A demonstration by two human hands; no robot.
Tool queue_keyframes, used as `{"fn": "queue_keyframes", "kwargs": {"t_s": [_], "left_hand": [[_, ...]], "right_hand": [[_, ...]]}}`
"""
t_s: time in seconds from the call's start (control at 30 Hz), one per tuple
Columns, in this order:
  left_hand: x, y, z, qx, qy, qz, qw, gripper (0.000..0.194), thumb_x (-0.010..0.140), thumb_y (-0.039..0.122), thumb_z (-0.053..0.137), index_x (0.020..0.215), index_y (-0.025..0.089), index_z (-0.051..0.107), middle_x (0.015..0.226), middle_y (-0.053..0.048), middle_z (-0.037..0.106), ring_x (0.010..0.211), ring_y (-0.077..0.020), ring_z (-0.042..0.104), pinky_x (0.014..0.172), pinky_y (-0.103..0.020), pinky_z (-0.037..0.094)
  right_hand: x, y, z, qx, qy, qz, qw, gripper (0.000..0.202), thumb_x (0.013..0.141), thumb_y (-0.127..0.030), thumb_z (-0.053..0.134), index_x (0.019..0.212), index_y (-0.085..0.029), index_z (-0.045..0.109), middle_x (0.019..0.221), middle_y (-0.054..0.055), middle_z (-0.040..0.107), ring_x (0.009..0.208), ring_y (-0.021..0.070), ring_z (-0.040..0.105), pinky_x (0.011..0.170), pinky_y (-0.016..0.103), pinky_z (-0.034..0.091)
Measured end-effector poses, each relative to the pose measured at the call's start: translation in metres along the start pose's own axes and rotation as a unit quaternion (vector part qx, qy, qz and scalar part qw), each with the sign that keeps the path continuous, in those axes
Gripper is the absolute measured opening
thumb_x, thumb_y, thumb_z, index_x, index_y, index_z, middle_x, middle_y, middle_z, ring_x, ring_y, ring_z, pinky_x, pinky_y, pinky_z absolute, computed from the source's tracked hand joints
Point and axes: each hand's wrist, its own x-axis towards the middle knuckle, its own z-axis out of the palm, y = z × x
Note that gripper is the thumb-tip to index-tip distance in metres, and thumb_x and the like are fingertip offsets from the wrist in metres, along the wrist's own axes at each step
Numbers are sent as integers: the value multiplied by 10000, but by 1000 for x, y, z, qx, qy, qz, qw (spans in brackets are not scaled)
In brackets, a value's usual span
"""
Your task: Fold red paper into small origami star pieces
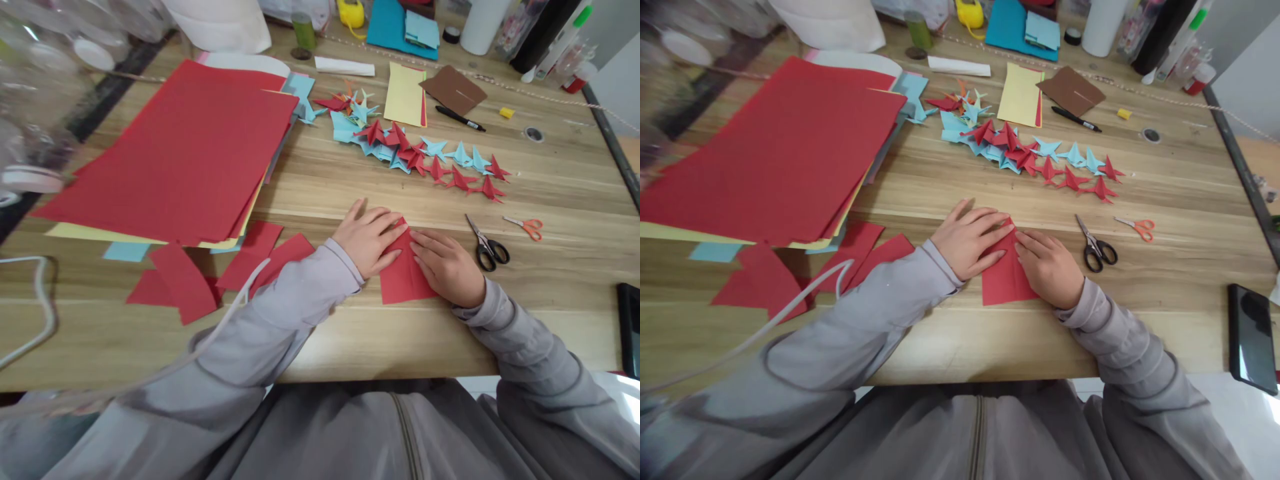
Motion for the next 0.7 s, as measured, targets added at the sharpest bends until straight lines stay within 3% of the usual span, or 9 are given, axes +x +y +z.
{"fn": "queue_keyframes", "kwargs": {"t_s": [0.23,0.5,0.7], "left_hand": [[0,0,0,4,-7,6,1000,483,898,407,441,1327,198,521,1427,-114,475,1256,-325,446,1083,-642,202],[-2,0,0,5,-22,-5,1000,478,922,434,394,1344,235,501,1411,-54,505,1281,-315,433,1113,-622,159],[-2,0,0,12,-18,2,1000,481,925,425,410,1341,203,503,1389,-73,526,1281,-315,439,1114,-624,169]], "right_hand": [[1,0,-1,-21,3,-12,1000,281,916,-146,452,1074,-113,682,1205,142,662,1140,257,602,917,420,547],[0,1,-1,-10,11,-24,1000,280,908,-129,460,1080,-92,678,1204,153,661,1143,264,601,919,424,549],[0,1,-1,8,-1,-11,1000,288,913,-131,454,1099,-117,674,1228,148,648,1168,257,587,932,433,541]]}}
